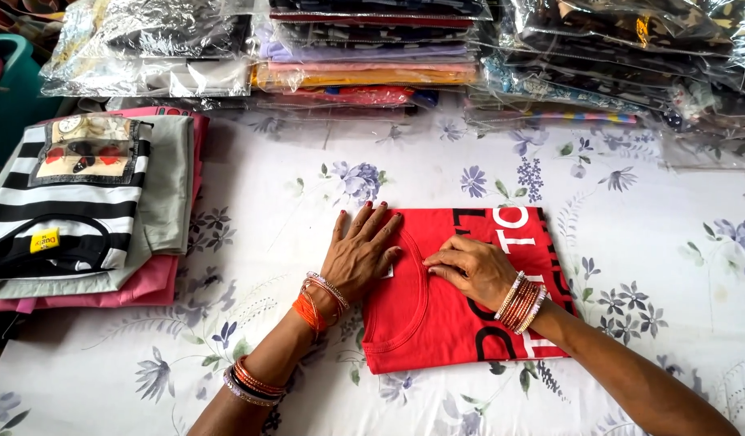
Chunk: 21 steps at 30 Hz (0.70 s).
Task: Folding and arranging t-shirts on a workspace table.
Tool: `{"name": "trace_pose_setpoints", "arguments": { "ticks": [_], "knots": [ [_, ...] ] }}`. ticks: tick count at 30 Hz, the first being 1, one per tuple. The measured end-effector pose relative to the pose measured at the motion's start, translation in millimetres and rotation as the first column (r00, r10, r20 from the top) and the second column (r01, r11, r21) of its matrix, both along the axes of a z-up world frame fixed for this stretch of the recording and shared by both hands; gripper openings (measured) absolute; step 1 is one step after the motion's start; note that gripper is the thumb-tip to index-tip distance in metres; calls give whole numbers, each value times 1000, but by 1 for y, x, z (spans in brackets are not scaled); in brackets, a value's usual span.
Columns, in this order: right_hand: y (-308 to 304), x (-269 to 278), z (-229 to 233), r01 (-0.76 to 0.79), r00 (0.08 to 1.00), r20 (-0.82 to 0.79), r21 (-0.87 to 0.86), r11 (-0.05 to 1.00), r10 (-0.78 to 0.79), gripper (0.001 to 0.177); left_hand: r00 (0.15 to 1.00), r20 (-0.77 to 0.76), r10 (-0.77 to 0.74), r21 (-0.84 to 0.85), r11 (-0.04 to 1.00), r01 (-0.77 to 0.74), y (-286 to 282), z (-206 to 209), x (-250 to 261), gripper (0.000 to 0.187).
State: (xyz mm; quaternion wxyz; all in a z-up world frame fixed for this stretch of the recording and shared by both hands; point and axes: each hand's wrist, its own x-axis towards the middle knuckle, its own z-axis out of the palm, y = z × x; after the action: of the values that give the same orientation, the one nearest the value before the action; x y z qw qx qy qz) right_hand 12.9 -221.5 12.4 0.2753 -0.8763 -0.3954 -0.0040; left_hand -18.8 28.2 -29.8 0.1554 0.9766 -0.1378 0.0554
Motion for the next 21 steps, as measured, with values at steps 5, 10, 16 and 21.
{"name": "trace_pose_setpoints", "arguments": {
  "ticks": [5,10,16,21],
  "knots": [
    [-4,-1,3,69,988,-144,69,995,-59,12,1000,1,-4,-10,1000,4,0,3,-2,61],
    [-70,-9,24,-6,946,-314,214,977,75,10,998,49,-36,-21,999,37,2,-7,-1,61],
    [-231,-94,76,118,864,-477,-123,985,-163,17,995,83,-57,-34,998,60,3,-2,-2,62],
    [-355,-181,40,-37,460,-642,-704,709,-614,26,997,33,-68,-14,998,68,2,5,-1,63]
  ]
}}
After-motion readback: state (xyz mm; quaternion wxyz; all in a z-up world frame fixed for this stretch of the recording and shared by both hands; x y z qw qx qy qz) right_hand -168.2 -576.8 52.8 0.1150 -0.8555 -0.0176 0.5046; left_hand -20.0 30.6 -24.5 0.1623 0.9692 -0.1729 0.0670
